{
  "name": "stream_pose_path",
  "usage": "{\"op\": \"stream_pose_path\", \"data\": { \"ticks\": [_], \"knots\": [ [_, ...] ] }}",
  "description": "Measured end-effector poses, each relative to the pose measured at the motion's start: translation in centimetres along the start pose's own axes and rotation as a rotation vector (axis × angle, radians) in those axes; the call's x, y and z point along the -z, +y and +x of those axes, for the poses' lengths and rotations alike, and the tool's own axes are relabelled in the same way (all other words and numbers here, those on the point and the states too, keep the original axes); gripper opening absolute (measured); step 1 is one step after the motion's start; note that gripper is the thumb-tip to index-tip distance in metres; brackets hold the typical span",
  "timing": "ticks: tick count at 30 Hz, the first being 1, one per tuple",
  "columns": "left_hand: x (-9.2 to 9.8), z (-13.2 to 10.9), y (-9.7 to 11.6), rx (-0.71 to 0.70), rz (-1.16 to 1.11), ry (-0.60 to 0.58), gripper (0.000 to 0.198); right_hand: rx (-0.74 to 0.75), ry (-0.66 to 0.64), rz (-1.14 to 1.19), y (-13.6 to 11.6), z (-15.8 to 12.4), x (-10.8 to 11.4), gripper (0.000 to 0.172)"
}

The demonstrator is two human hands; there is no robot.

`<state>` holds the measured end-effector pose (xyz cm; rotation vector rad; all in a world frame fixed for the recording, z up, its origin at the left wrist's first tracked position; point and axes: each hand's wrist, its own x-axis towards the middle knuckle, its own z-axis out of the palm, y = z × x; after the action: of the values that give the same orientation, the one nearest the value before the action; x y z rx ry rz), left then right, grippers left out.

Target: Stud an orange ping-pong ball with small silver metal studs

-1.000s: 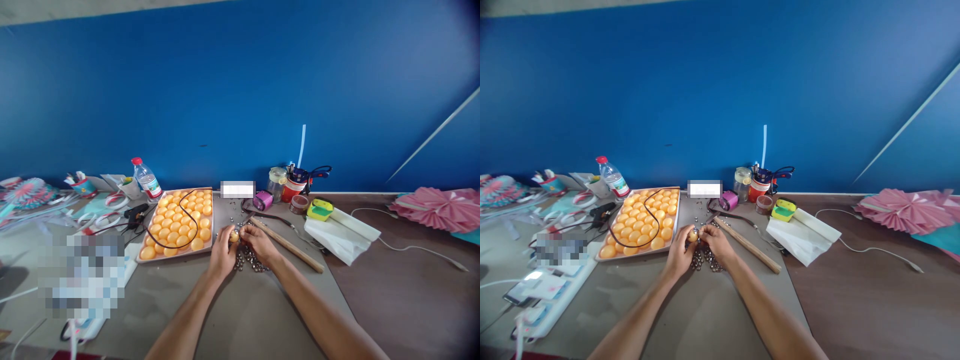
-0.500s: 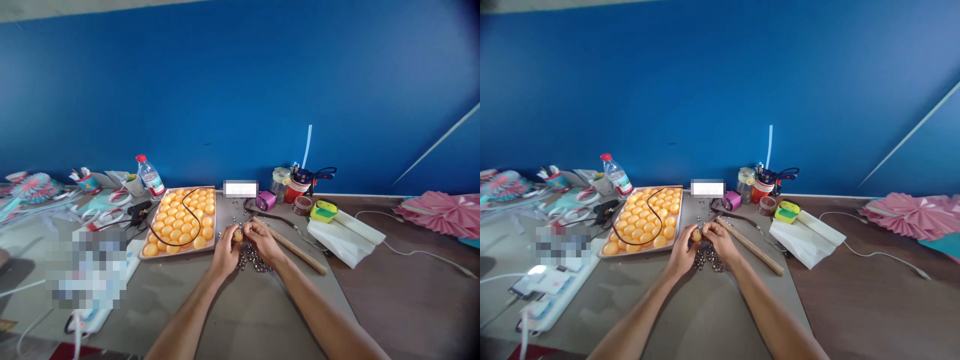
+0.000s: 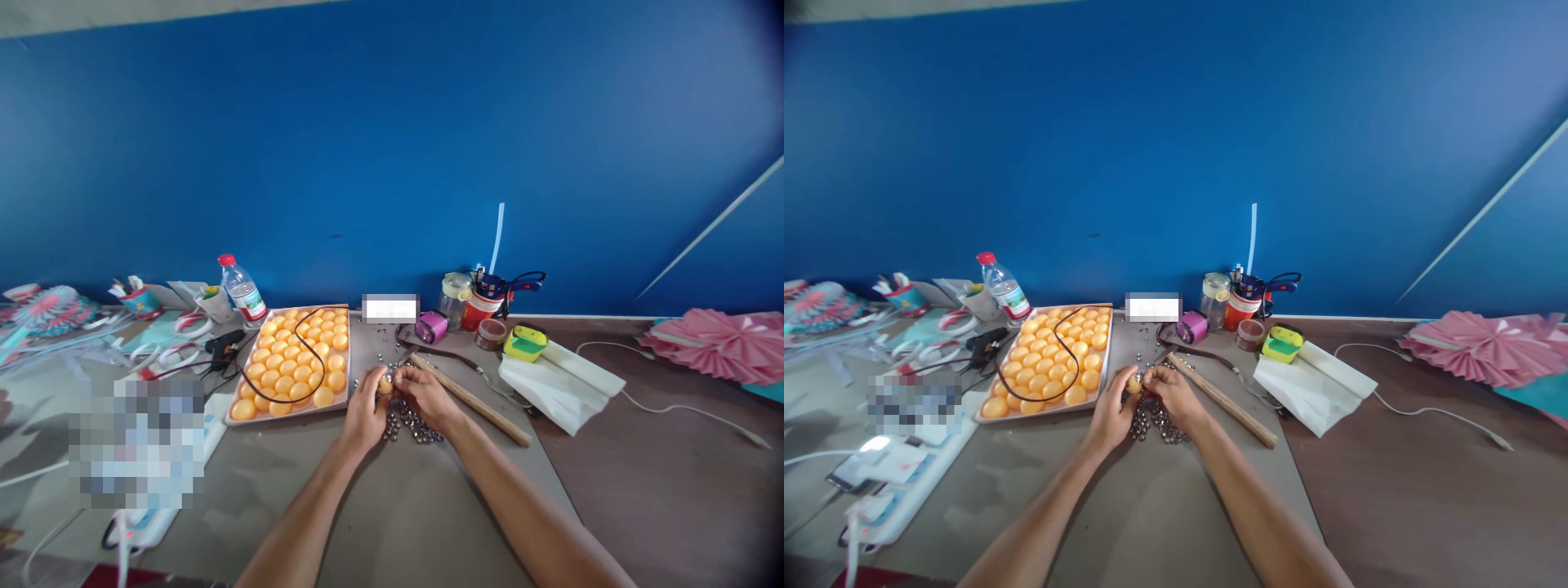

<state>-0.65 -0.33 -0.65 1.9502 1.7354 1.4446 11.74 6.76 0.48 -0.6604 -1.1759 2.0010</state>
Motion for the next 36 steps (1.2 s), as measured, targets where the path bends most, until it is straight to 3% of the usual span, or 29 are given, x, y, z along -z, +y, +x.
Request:
{"op": "stream_pose_path", "data": {
  "ticks": [6,13,26,36],
  "knots": [
    [0.0,-0.1,-0.3,-0.025,0.021,-0.014,0.048,-0.104,0.018,-0.055,-0.3,0.1,0.4,0.023],
    [-0.1,-0.3,-0.5,-0.082,0.049,-0.051,0.050,-0.231,0.046,0.046,-0.7,0.0,0.6,0.026],
    [-0.5,-0.6,-0.9,-0.127,0.125,-0.076,0.049,-0.211,0.093,-0.031,-0.7,-0.1,0.0,0.018],
    [-0.3,-0.5,-0.8,-0.100,0.126,-0.036,0.047,-0.161,0.106,-0.065,-0.3,-0.3,-0.7,0.024]
  ]
}}
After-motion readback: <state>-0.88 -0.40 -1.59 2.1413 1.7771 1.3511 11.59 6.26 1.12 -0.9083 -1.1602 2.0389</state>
